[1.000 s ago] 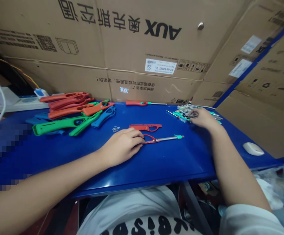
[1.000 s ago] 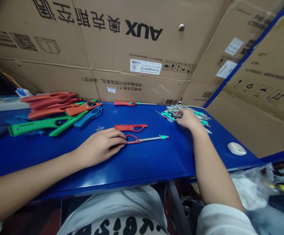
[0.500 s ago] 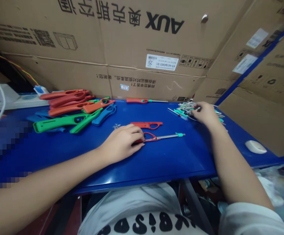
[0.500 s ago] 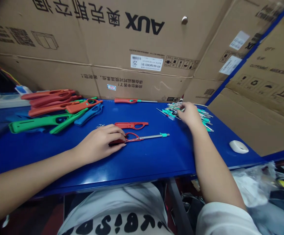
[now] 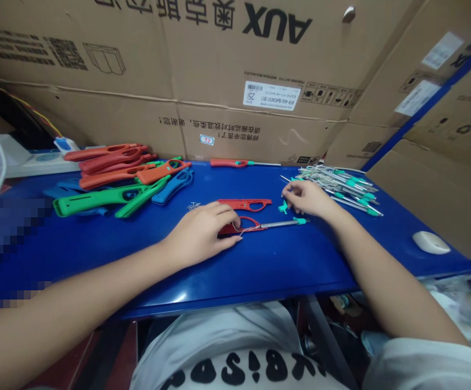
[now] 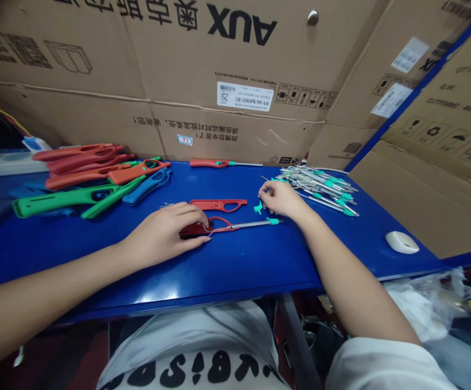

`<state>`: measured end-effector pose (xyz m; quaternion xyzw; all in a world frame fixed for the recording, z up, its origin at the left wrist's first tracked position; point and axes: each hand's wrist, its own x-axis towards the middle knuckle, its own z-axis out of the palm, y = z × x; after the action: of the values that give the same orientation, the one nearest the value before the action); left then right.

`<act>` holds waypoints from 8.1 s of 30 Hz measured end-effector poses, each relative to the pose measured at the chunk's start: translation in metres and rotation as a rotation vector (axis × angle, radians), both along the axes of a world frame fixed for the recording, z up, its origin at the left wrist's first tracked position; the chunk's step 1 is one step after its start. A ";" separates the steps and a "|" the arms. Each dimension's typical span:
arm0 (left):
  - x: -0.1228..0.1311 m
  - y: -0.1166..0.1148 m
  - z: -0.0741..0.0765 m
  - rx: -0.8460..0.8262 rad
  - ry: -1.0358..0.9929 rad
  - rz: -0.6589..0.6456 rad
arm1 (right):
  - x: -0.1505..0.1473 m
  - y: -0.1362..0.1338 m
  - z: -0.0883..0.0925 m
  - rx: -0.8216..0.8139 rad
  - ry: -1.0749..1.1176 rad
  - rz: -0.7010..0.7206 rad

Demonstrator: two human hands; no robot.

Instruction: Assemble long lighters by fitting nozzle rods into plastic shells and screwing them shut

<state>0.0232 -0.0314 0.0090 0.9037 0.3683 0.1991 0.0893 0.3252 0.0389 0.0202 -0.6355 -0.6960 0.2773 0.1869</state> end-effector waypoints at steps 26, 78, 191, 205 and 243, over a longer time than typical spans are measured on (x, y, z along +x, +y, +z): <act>0.000 -0.001 0.001 -0.121 -0.023 0.084 | -0.006 -0.013 0.003 0.197 -0.080 0.564; 0.002 0.006 0.000 -0.318 -0.190 0.084 | -0.057 -0.053 -0.008 0.562 -0.444 0.850; -0.004 0.002 0.000 -0.088 -0.001 -0.125 | -0.035 -0.038 0.000 0.335 -0.120 0.770; -0.003 -0.002 0.002 -0.083 0.015 -0.111 | -0.039 -0.041 0.001 0.338 -0.052 0.784; -0.004 0.004 -0.009 0.159 0.256 -0.211 | 0.117 0.051 -0.007 0.416 -0.612 -0.485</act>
<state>0.0190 -0.0272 0.0003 0.9596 0.2628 0.1004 -0.0095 0.4417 0.0894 0.0133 -0.7821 -0.5910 -0.1213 0.1558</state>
